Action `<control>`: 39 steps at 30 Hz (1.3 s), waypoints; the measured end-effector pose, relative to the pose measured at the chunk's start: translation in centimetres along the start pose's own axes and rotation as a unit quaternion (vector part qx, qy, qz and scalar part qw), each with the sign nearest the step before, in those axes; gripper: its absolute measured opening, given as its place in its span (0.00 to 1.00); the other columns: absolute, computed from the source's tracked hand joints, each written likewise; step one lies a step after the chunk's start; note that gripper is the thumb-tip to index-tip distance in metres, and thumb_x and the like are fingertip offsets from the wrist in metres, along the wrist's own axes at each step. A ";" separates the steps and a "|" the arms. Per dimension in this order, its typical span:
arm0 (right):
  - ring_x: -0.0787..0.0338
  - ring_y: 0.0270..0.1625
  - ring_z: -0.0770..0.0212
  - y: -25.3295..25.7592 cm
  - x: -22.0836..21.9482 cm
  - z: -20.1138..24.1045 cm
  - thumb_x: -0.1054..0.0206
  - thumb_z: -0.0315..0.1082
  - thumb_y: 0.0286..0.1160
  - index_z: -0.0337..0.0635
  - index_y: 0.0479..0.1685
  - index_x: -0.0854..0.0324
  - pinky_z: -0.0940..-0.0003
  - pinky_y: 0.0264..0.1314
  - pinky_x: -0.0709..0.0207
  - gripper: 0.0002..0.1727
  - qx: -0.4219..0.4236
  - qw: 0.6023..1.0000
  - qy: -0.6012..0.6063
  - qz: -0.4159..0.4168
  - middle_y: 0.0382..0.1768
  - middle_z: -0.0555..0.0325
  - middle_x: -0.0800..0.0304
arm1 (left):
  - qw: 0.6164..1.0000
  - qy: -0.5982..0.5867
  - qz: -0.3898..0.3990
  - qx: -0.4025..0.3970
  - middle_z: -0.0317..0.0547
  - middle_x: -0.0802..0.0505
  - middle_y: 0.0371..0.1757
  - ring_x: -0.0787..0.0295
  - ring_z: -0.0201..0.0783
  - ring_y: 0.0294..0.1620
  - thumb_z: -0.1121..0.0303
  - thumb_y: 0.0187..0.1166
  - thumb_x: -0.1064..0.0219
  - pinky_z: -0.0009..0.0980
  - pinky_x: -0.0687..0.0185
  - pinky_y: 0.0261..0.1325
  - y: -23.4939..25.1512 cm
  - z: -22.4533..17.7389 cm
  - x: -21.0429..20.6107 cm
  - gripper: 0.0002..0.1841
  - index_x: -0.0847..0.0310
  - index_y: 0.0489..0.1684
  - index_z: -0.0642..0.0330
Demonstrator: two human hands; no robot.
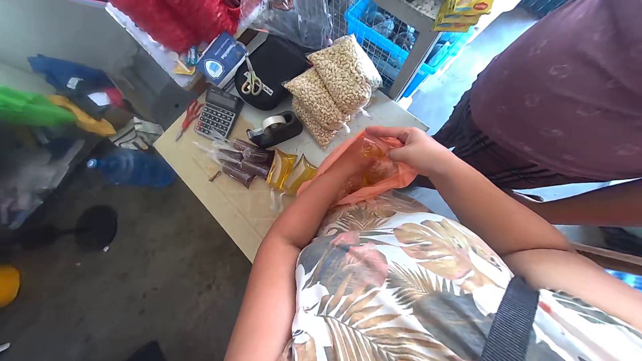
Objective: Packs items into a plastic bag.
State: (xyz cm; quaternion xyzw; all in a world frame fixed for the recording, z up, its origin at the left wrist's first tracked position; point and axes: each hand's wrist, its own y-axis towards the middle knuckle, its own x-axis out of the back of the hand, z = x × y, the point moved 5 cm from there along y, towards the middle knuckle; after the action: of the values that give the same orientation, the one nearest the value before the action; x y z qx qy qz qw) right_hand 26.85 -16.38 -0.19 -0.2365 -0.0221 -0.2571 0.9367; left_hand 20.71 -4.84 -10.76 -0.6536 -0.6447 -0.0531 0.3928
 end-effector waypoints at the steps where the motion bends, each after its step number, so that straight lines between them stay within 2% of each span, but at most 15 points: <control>1: 0.10 0.61 0.68 -0.1 0.5 -0.3 0.40 0.09 0.65 0.44 0.81 0.24 0.69 0.60 0.15 0.38 -0.007 1.000 0.011 -0.007 0.75 0.54 0.17 | 1.000 -0.011 0.014 0.011 0.63 0.23 0.83 0.27 0.57 0.84 0.55 0.84 0.30 0.57 0.35 0.86 0.0 0.4 -0.1 0.40 0.44 0.92 0.62; 4: 0.09 0.57 0.69 -0.3 1.3 -1.0 0.40 0.09 0.65 0.43 0.81 0.24 0.71 0.56 0.15 0.38 -0.008 0.999 0.028 -0.018 0.72 0.53 0.15 | 0.999 -0.011 0.026 0.032 0.66 0.22 0.81 0.25 0.59 0.83 0.63 0.84 0.30 0.57 0.33 0.84 0.1 1.0 -0.4 0.38 0.44 0.91 0.65; 7: 0.11 0.63 0.70 -0.2 1.1 -0.8 0.40 0.10 0.64 0.44 0.80 0.24 0.70 0.62 0.16 0.38 0.007 1.000 0.022 -0.015 0.76 0.56 0.17 | 0.995 0.099 0.005 0.008 0.68 0.16 0.70 0.18 0.60 0.74 0.68 0.89 0.39 0.53 0.23 0.77 -0.6 -0.8 0.0 0.21 0.26 0.74 0.73; 9: 0.13 0.67 0.71 -0.1 0.9 -0.6 0.41 0.10 0.64 0.43 0.79 0.23 0.71 0.64 0.18 0.37 0.010 1.000 0.019 -0.011 0.79 0.58 0.20 | 0.988 0.154 0.003 -0.009 0.67 0.13 0.63 0.16 0.59 0.70 0.71 0.90 0.44 0.51 0.21 0.75 -0.6 -1.7 0.0 0.15 0.19 0.64 0.74; 13: 0.12 0.65 0.71 0.0 1.1 -0.4 0.40 0.11 0.64 0.42 0.79 0.22 0.71 0.64 0.17 0.37 0.026 1.000 0.016 -0.003 0.76 0.57 0.17 | 0.994 0.101 -0.006 -0.029 0.69 0.10 0.60 0.12 0.61 0.66 0.69 0.90 0.43 0.56 0.20 0.73 -1.2 -4.0 1.2 0.16 0.17 0.62 0.73; 15: 0.13 0.66 0.71 0.1 1.3 -0.4 0.41 0.12 0.64 0.43 0.78 0.22 0.70 0.65 0.18 0.36 0.031 0.999 0.010 0.003 0.76 0.58 0.17 | 0.991 0.122 -0.038 -0.033 0.65 0.07 0.55 0.09 0.60 0.61 0.67 0.89 0.42 0.58 0.16 0.66 -2.0 -5.7 1.8 0.15 0.14 0.57 0.70; 18: 0.14 0.69 0.69 0.4 1.4 -0.4 0.42 0.11 0.61 0.43 0.78 0.22 0.68 0.69 0.19 0.38 0.034 0.999 0.020 0.010 0.77 0.57 0.18 | 0.984 0.172 -0.030 0.017 0.65 0.07 0.51 0.09 0.64 0.57 0.64 0.84 0.39 0.65 0.17 0.54 -2.4 -7.4 1.6 0.15 0.12 0.49 0.69; 21: 0.13 0.69 0.69 0.4 1.2 -0.5 0.40 0.10 0.62 0.42 0.79 0.22 0.67 0.69 0.18 0.38 0.027 0.999 0.029 0.009 0.76 0.56 0.16 | 0.980 0.189 0.000 0.057 0.63 0.07 0.53 0.10 0.65 0.57 0.63 0.81 0.35 0.68 0.18 0.53 -1.2 -6.0 0.1 0.14 0.12 0.53 0.64; 23: 0.12 0.68 0.65 0.3 1.5 -0.7 0.39 0.10 0.64 0.43 0.79 0.21 0.62 0.69 0.18 0.37 0.020 1.000 0.018 -0.003 0.75 0.55 0.16 | 0.981 0.187 -0.003 0.043 0.62 0.07 0.54 0.09 0.64 0.57 0.61 0.82 0.34 0.67 0.17 0.54 -0.2 -4.6 -0.8 0.15 0.11 0.55 0.61; 26: 0.11 0.64 0.60 0.3 1.9 -1.3 0.36 0.12 0.68 0.47 0.78 0.20 0.58 0.65 0.17 0.35 0.001 1.000 0.000 -0.009 0.73 0.53 0.15 | 0.983 0.180 0.002 0.036 0.59 0.11 0.67 0.15 0.59 0.70 0.61 0.88 0.41 0.62 0.21 0.71 0.2 -4.0 -0.5 0.18 0.15 0.66 0.59; 28: 0.13 0.66 0.61 0.3 2.0 -1.5 0.37 0.15 0.70 0.50 0.79 0.21 0.57 0.67 0.19 0.34 -0.012 1.000 -0.016 0.000 0.73 0.54 0.15 | 0.985 0.171 -0.005 0.027 0.62 0.15 0.74 0.19 0.58 0.76 0.60 0.88 0.41 0.57 0.25 0.78 -0.3 -4.0 -0.1 0.22 0.21 0.75 0.62; 31: 0.17 0.73 0.63 0.2 1.8 -1.3 0.39 0.15 0.68 0.50 0.81 0.23 0.58 0.74 0.22 0.36 -0.011 1.000 -0.021 0.020 0.77 0.55 0.19 | 0.981 0.191 0.005 0.039 0.68 0.23 0.81 0.26 0.61 0.82 0.57 0.83 0.34 0.57 0.30 0.83 -0.1 -3.0 0.0 0.34 0.34 0.85 0.68; 35: 0.22 0.79 0.64 -0.2 1.4 -1.0 0.40 0.14 0.67 0.46 0.83 0.26 0.59 0.79 0.27 0.38 0.017 0.999 -0.028 0.043 0.82 0.56 0.24 | 0.969 0.233 0.015 0.085 0.66 0.20 0.79 0.23 0.61 0.80 0.54 0.81 0.31 0.60 0.28 0.79 0.8 -1.6 -0.7 0.35 0.31 0.82 0.68; 38: 0.22 0.80 0.63 -0.2 1.0 -1.1 0.40 0.13 0.66 0.48 0.83 0.25 0.57 0.79 0.27 0.38 0.007 0.999 -0.029 0.043 0.82 0.56 0.24 | 0.966 0.232 0.015 0.115 0.65 0.14 0.72 0.18 0.62 0.74 0.57 0.81 0.32 0.63 0.24 0.75 1.1 -0.7 -1.2 0.29 0.24 0.76 0.67; 39: 0.23 0.80 0.63 -0.2 0.9 -1.1 0.40 0.14 0.67 0.48 0.83 0.25 0.57 0.80 0.28 0.38 0.004 0.998 -0.032 0.045 0.82 0.56 0.24 | 0.970 0.214 0.010 0.116 0.64 0.14 0.71 0.18 0.61 0.74 0.59 0.84 0.36 0.62 0.24 0.75 0.9 -0.5 -1.1 0.25 0.23 0.75 0.66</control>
State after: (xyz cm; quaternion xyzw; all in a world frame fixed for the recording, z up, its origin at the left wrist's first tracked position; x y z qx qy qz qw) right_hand 27.43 -17.50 -0.92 -0.2420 -0.0426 -0.2070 0.9470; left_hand 21.57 -5.89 -11.45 -0.5835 -0.5404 -0.1128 0.5956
